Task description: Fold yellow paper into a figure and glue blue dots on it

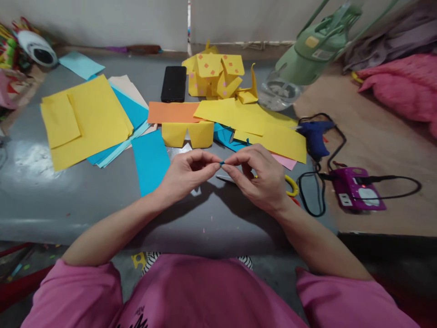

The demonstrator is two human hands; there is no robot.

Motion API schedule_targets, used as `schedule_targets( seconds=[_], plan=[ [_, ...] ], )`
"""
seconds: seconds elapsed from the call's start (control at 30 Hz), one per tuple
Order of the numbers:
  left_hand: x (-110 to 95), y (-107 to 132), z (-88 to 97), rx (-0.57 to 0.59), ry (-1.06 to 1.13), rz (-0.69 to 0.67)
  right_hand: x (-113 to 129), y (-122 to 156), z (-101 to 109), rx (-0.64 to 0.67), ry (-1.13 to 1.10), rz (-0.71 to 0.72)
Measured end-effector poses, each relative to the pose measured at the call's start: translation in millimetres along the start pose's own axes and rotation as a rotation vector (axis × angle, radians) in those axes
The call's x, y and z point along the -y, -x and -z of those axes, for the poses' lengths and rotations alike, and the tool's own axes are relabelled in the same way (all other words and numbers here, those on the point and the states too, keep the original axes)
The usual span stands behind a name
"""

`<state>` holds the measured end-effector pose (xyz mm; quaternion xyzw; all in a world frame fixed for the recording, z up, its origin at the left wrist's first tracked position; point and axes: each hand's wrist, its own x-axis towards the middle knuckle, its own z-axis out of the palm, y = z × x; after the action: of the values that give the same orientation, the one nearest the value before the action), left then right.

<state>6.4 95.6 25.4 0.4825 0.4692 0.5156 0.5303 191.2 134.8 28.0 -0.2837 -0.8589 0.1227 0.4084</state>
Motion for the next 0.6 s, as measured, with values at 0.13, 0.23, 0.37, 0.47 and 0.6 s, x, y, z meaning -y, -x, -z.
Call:
schedule_targets(
  seconds=[0.13,0.23,0.37,0.47,0.6],
  plan=[
    [-0.2,1.2,0.7,-0.001,-0.012,0.008,0.0,0.4,0.0,-0.011,0.004,-0.014],
    [-0.6,2.0,0.5,-0.002,-0.030,0.027,0.7,1.1,0.3,-0.010,0.003,-0.040],
    [0.1,3.0,0.4,0.001,-0.054,0.040,0.8,1.7,0.8,0.000,0.004,-0.055],
    [1.2,3.3,0.5,0.002,-0.076,0.014,0.1,1.6,0.9,0.013,0.012,-0.055],
    [1.9,2.6,0.9,0.003,-0.090,-0.005,-0.2,1.4,1.0,0.007,0.007,-0.057]
  ],
)
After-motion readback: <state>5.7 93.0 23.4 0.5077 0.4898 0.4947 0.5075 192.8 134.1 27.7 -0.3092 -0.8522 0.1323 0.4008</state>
